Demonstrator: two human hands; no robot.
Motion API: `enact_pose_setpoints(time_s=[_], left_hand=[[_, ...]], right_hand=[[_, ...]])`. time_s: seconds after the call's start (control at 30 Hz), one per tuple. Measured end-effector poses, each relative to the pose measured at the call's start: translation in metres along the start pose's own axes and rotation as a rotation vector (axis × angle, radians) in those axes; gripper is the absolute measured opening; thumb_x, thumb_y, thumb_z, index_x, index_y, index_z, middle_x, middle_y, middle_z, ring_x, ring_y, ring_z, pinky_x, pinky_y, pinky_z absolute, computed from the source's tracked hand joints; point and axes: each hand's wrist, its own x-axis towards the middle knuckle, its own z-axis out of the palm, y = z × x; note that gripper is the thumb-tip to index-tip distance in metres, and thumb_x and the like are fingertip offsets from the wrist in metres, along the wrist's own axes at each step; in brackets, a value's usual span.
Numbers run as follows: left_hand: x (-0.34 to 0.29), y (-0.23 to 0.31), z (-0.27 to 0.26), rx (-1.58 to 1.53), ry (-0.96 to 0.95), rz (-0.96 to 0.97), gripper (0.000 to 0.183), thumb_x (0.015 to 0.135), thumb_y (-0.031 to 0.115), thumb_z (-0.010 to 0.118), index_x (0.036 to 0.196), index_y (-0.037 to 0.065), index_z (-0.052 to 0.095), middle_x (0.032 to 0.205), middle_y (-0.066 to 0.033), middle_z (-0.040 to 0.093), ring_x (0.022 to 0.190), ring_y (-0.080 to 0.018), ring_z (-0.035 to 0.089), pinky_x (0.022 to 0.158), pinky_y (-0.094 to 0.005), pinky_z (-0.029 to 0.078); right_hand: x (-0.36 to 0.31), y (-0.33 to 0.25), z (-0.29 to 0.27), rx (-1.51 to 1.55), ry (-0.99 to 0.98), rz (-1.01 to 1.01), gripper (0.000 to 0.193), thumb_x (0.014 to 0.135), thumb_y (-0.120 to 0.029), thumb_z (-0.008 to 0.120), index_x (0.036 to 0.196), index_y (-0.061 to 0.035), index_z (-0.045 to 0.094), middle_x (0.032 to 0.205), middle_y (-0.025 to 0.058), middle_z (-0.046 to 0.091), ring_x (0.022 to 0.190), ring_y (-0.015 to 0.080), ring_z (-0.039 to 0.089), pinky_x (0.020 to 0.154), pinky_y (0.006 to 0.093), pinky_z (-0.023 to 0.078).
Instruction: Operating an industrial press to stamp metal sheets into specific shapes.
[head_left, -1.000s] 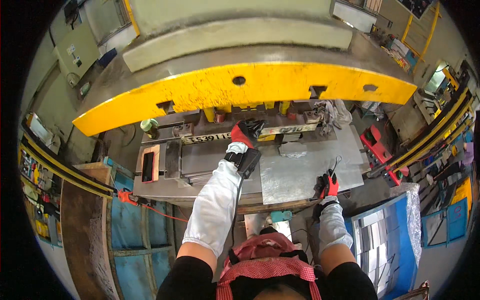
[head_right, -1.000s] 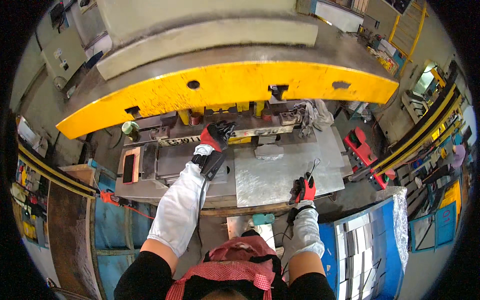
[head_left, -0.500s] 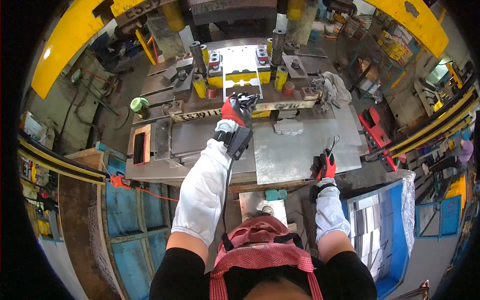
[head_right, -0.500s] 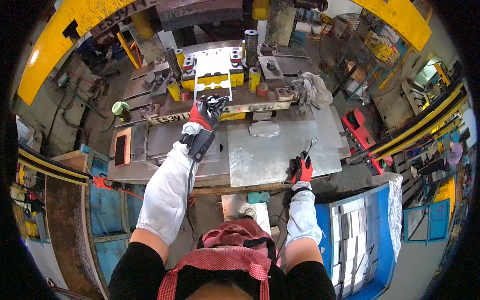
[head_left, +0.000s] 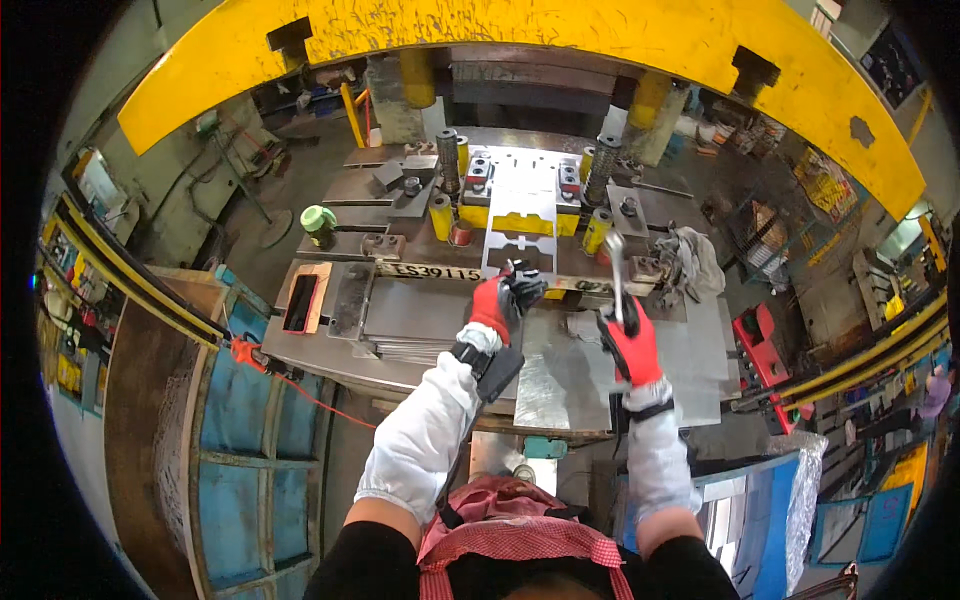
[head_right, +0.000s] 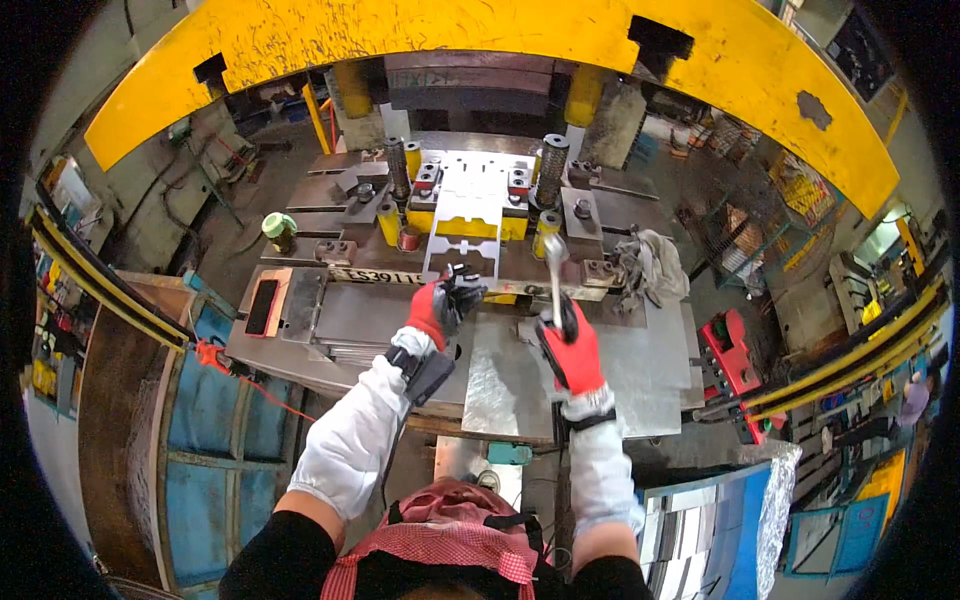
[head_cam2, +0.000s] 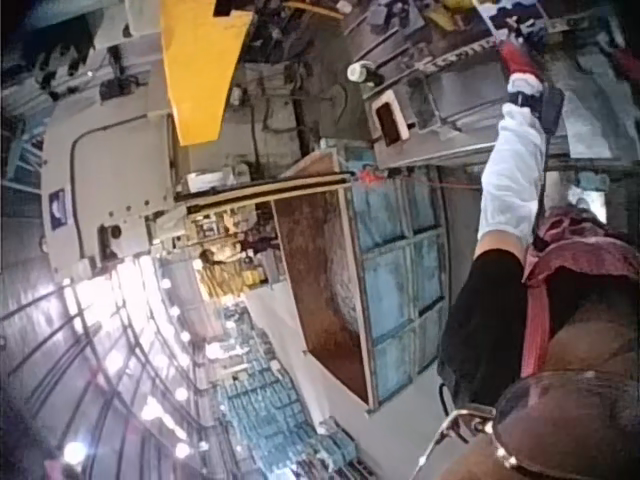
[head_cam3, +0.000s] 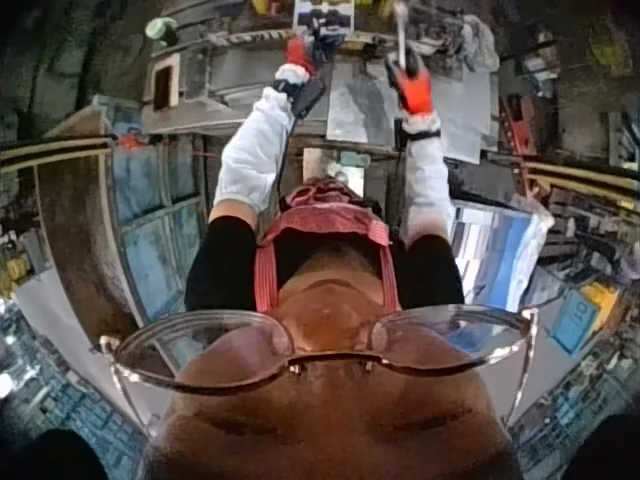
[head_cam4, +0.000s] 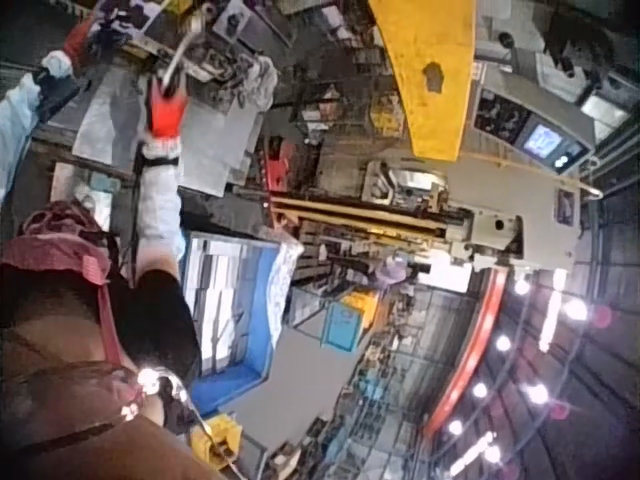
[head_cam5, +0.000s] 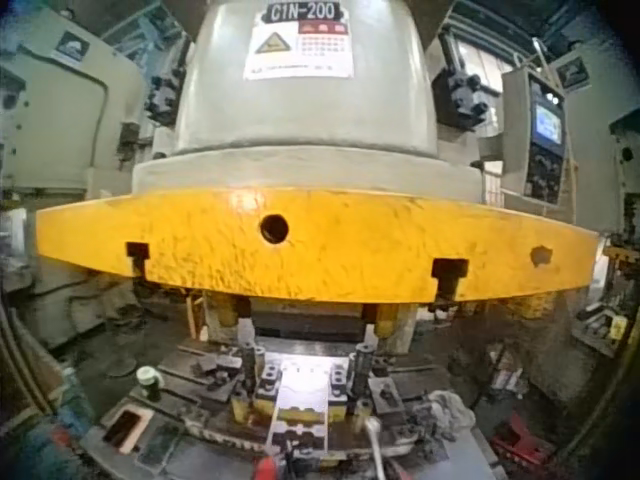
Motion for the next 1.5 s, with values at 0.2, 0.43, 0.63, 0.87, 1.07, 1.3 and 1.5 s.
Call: enact_pose_setpoints(time_s=[0.2, 0.43, 0.63, 0.87, 1.07, 1.3, 1.5], left_hand=[[-0.03, -0.021, -0.021, 0.017, 0.041, 0.027, 0.04, 0.092, 0.036, 0.043, 0.112, 0.003, 0.052, 0.094, -0.0156, 0.064, 0.083, -0.0281, 0.063, 0.077, -0.0387, 0.052], [-0.178, 0.049, -0.056, 2.126, -0.006, 0.535, 0.018, 0.079, 0.019, 0.058, 0.093, 0.01, 0.066, 0.097, -0.0098, 0.065, 0.083, -0.0226, 0.063, 0.075, -0.0356, 0.049], [-0.32, 0.081, -0.139, 1.732, 0.509, 0.076, 0.026, 0.082, 0.025, 0.055, 0.099, 0.008, 0.063, 0.101, -0.0104, 0.063, 0.088, -0.0232, 0.06, 0.079, -0.0364, 0.047], [-0.475, 0.188, -0.201, 1.101, 1.171, 0.407, 0.036, 0.084, 0.032, 0.051, 0.107, 0.005, 0.059, 0.106, -0.0111, 0.06, 0.093, -0.024, 0.057, 0.082, -0.0374, 0.045], [-0.522, 0.301, -0.244, 0.56, 1.134, 0.804, 0.045, 0.086, 0.038, 0.048, 0.113, 0.003, 0.055, 0.111, -0.0117, 0.058, 0.097, -0.0247, 0.055, 0.086, -0.0382, 0.043], [-0.388, 0.142, -0.191, 0.74, 0.953, 0.612, 0.041, 0.09, 0.033, 0.048, 0.115, 0.002, 0.055, 0.109, -0.008, 0.06, 0.097, -0.0175, 0.056, 0.084, -0.0312, 0.043], [-0.341, 0.017, -0.184, 0.712, 0.6, 0.071, 0.035, 0.09, 0.019, 0.049, 0.121, 0.001, 0.051, 0.11, -0.0096, 0.06, 0.095, -0.0181, 0.06, 0.08, -0.0314, 0.049]], right_hand=[[0.153, -0.048, 0.045, -0.322, -0.468, 0.224, 0.024, 0.08, -0.025, 0.06, 0.088, -0.0021, 0.057, 0.073, 0.0058, 0.06, 0.061, 0.0084, 0.057, 0.048, 0.0268, 0.042], [0.067, 0.007, 0.046, 0.467, -0.267, 0.162, 0.034, 0.081, -0.009, 0.059, 0.113, -0.0027, 0.052, 0.08, 0.0024, 0.059, 0.07, 0.0117, 0.055, 0.063, 0.0236, 0.045], [-0.062, 0.015, -0.026, 0.133, -0.395, 0.502, 0.039, 0.078, -0.01, 0.059, 0.116, -0.0053, 0.053, 0.073, 0.001, 0.058, 0.053, 0.0062, 0.048, 0.046, 0.0205, 0.038], [-0.097, 0.056, -0.083, 0.114, -0.202, 0.618, 0.038, 0.078, -0.011, 0.06, 0.115, -0.0044, 0.054, 0.075, 0.0022, 0.061, 0.055, 0.0072, 0.051, 0.048, 0.021, 0.041], [-0.039, 0.101, -0.104, -0.005, -0.252, 0.547, 0.03, 0.084, -0.023, 0.056, 0.109, -0.007, 0.058, 0.08, 0.0016, 0.064, 0.054, 0.0079, 0.051, 0.049, 0.0221, 0.04], [-0.048, 0.077, -0.084, 0.147, -0.174, 0.569, 0.037, 0.083, -0.015, 0.055, 0.118, -0.0053, 0.051, 0.079, 0.006, 0.064, 0.045, 0.0076, 0.045, 0.041, 0.0227, 0.038], [0.005, 0.034, 0.0, -0.019, -0.524, 0.346, 0.037, 0.078, -0.007, 0.06, 0.115, -0.0067, 0.055, 0.073, -0.0006, 0.056, 0.053, 0.0059, 0.047, 0.048, 0.022, 0.04]])
